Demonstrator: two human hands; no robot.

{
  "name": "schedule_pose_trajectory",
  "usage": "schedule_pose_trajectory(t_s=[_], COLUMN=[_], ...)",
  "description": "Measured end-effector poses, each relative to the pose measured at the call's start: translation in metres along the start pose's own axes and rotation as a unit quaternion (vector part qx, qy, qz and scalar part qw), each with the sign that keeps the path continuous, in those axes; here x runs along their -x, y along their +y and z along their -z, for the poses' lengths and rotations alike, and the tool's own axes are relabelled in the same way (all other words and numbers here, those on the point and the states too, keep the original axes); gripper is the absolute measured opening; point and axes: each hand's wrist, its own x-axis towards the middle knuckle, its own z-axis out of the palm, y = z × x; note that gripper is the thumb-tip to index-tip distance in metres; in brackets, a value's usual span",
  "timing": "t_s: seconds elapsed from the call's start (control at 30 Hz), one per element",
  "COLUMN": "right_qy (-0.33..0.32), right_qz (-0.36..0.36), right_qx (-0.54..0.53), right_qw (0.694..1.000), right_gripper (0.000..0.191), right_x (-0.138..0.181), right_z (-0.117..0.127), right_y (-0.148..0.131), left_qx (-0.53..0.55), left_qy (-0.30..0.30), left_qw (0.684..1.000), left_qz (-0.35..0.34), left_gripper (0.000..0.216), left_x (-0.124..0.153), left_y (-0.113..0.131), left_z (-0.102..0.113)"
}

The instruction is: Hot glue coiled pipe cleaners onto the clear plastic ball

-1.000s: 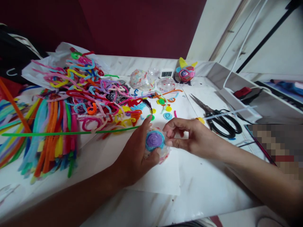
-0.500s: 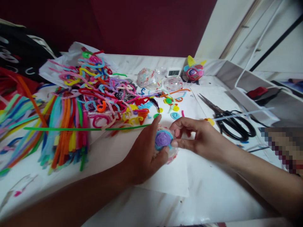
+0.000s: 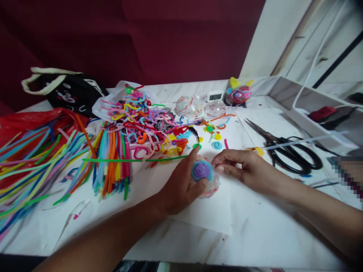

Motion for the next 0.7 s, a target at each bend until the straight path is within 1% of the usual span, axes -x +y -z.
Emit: schedule_pose_trajectory(t_s=[0.1,0.2,0.3,0.4,0.47,0.57,0.7], right_qy=[0.029,0.066,0.104,0.113,0.1,0.087,0.115], right_qz=[-0.001,0.019,0.054,0.126,0.178,0.216,0.27], right_qx=[-0.001,0.016,0.051,0.113,0.154,0.176,0.193], right_qw=[1.0,0.998,0.992,0.979,0.967,0.956,0.936], right_gripper=[0.022,0.024,0.02,0.02,0.02,0.027,0.03], right_x=[0.011,0.03,0.048,0.059,0.063,0.066,0.067], right_z=[0.012,0.016,0.009,-0.006,-0.015,-0.026,-0.035], right_y=[-0.002,-0.003,-0.005,-0.008,-0.012,-0.013,-0.005], left_qx=[-0.024,-0.079,-0.144,-0.201,-0.231,-0.253,-0.247], left_qy=[0.003,0.018,0.007,-0.025,-0.043,-0.051,-0.049], left_qw=[1.0,0.994,0.978,0.957,0.946,0.94,0.941], left_qz=[-0.012,-0.067,-0.151,-0.209,-0.222,-0.223,-0.225], left_gripper=[0.061,0.05,0.051,0.054,0.055,0.054,0.052], left_x=[0.0,-0.002,-0.005,-0.006,-0.006,-0.006,-0.006], left_y=[-0.002,0.002,0.009,0.016,0.019,0.019,0.016], left_z=[0.009,0.02,0.024,0.019,0.014,0.009,0.007])
